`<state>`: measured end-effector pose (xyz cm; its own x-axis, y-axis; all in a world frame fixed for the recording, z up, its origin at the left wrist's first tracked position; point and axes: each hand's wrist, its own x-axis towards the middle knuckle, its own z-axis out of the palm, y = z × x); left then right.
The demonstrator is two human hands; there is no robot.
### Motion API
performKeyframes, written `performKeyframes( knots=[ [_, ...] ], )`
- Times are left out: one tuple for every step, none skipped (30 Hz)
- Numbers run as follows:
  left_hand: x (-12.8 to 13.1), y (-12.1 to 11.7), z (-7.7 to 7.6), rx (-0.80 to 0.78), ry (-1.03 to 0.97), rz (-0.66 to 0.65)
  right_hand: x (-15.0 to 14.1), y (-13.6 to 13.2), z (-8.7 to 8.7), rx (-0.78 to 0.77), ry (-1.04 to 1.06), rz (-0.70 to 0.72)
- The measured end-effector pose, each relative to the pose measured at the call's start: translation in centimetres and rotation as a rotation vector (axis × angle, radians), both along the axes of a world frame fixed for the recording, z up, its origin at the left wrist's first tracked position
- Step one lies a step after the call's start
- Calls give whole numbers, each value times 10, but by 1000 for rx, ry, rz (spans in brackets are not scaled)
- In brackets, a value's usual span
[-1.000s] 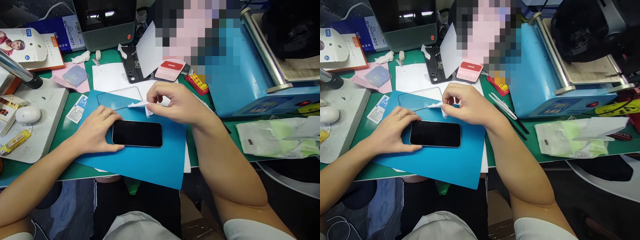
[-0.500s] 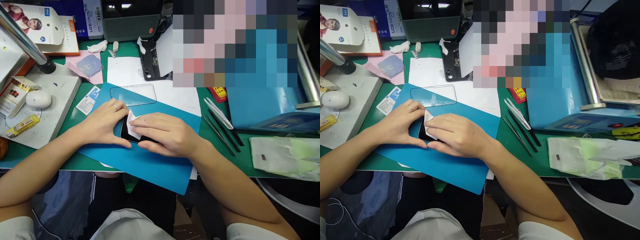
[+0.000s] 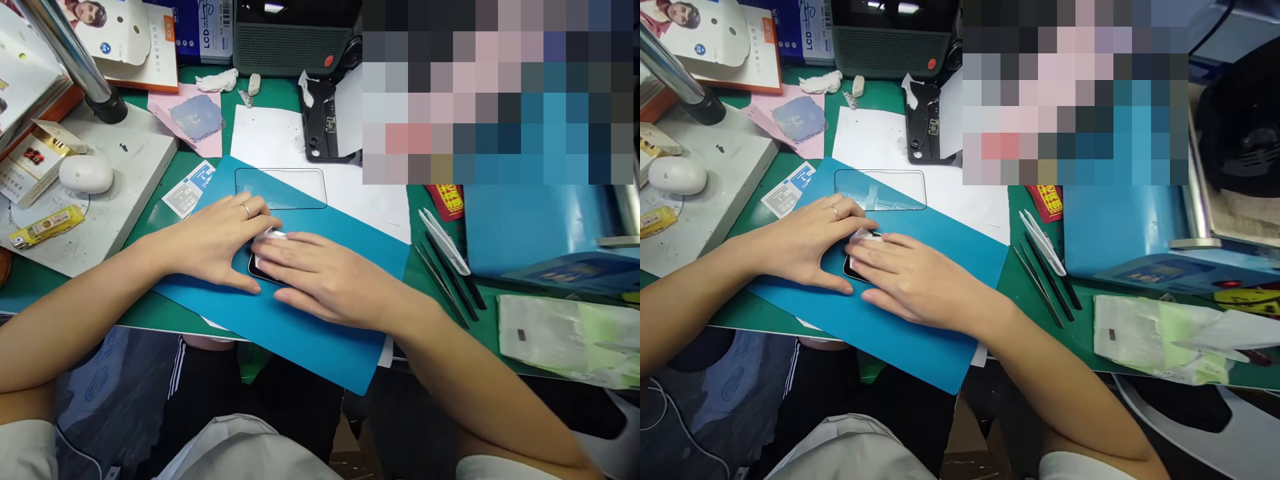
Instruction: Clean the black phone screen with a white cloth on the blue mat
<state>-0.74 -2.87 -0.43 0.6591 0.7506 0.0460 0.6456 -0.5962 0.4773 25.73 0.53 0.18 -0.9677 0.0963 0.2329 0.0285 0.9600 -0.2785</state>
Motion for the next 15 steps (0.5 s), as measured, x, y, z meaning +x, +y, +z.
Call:
performKeyframes(
  knots=[
    [0,0,-1,5,-3,5,1,2,0,7,-1,3],
    [0,0,-2,7,-6,10,3,5,0,10,6,8],
    [0,0,-2,5,-10,16,5,8,0,6,16,11],
    [0,0,-3,-1,-13,20,7,10,-1,-2,25,9],
    [-1,0,-3,-7,-14,21,8,12,-2,-14,33,2],
    [-1,-1,-3,-14,-14,19,10,13,-3,-25,41,-13],
    [-1,-1,-2,-20,-11,15,11,14,-5,-32,54,-30],
    [-2,-1,-2,-24,-6,11,12,14,-6,-36,69,-46],
    [-2,-1,-1,-27,-1,6,12,15,-8,-36,88,-53],
    [-1,-1,0,-31,6,3,11,15,-10,-33,110,-47],
    [-1,0,1,-37,9,3,11,15,-12,-30,130,-29],
    [-1,0,1,-43,11,5,10,16,-13,-28,147,-6],
    [0,0,2,-49,10,9,9,16,-15,-24,157,14],
    [0,1,3,-56,8,14,8,16,-15,-19,160,21],
    [1,2,3,-61,4,18,7,16,-15,-11,155,14]
  ],
)
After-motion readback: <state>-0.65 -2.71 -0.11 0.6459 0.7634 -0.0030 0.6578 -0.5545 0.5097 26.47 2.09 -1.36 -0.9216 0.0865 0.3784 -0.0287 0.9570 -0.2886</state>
